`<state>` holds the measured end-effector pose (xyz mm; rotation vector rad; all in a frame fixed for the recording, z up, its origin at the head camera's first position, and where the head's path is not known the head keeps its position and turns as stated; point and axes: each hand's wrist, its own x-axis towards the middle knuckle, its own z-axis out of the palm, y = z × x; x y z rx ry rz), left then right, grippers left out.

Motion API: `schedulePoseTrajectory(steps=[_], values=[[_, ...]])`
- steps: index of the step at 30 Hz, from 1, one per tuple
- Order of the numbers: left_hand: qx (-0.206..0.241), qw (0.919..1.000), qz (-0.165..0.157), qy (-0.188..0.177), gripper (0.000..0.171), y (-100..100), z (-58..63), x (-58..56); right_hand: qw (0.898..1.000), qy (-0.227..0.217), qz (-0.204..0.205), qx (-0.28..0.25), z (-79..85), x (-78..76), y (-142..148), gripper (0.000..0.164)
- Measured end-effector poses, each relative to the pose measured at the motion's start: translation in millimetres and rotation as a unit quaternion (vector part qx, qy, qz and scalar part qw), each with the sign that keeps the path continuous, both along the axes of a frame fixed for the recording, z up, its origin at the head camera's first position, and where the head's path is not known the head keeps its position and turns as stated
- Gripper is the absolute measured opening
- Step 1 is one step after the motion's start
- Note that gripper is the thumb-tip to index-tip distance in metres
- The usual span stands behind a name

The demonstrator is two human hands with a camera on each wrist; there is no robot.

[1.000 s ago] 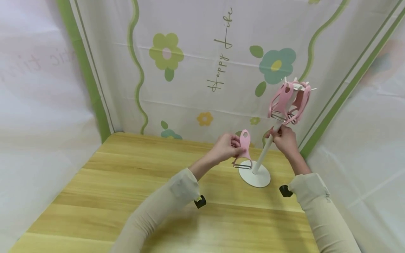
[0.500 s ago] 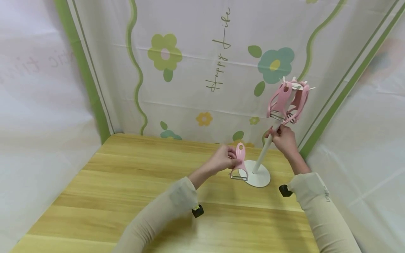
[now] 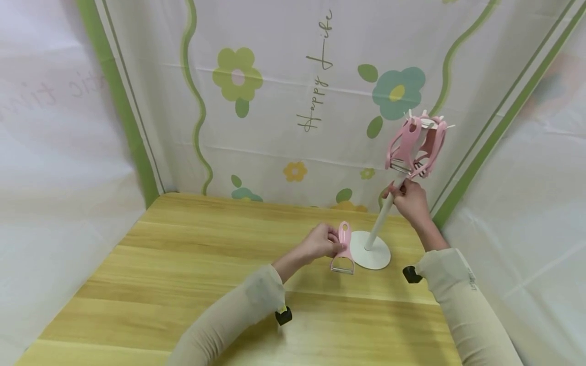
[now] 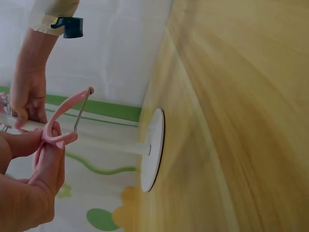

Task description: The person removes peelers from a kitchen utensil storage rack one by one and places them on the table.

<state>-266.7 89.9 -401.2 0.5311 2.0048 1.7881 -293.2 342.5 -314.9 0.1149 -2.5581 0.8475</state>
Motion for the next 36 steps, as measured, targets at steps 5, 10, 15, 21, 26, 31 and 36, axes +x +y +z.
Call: schedulePoseTrajectory(steps=[5, 10, 15, 21, 26, 31, 36], values=[[-0.009, 0.9999, 0.006, -0.008, 0.014, 0, -7.1, 0.7, 1.0, -0.006, 0.004, -0.005, 1.9, -0.4, 0, 0.023], [-0.028, 0.9995, 0.011, -0.003, 0.016, 1, -15.9, -0.5, 1.0, -0.002, 0.003, -0.004, 0.1, -1.4, 1, 0.022], [-0.023, 0.9996, 0.015, -0.01, 0.016, 2, -20.8, -0.8, 1.0, 0.003, -0.003, 0.002, 0.1, -1.9, 1, 0.022], [-0.022, 0.9993, 0.015, -0.027, 0.025, 2, -28.5, 3.6, 1.0, -0.001, -0.005, -0.002, -0.6, -0.7, 0, 0.022], [-0.027, 0.9989, 0.016, -0.035, 0.032, 0, -37.6, 8.3, 1.0, -0.007, -0.003, -0.013, -2.9, 0.8, -1, 0.022], [-0.024, 0.999, -0.004, -0.039, 0.023, -2, -44.6, 7.4, 1.0, 0.005, -0.006, 0.0, -2.8, -1.6, -1, 0.021], [-0.046, 0.9981, -0.019, -0.037, 0.018, -2, -50.3, 8.6, 1.0, 0.012, -0.01, 0.012, -2.0, -2.7, -1, 0.02]])
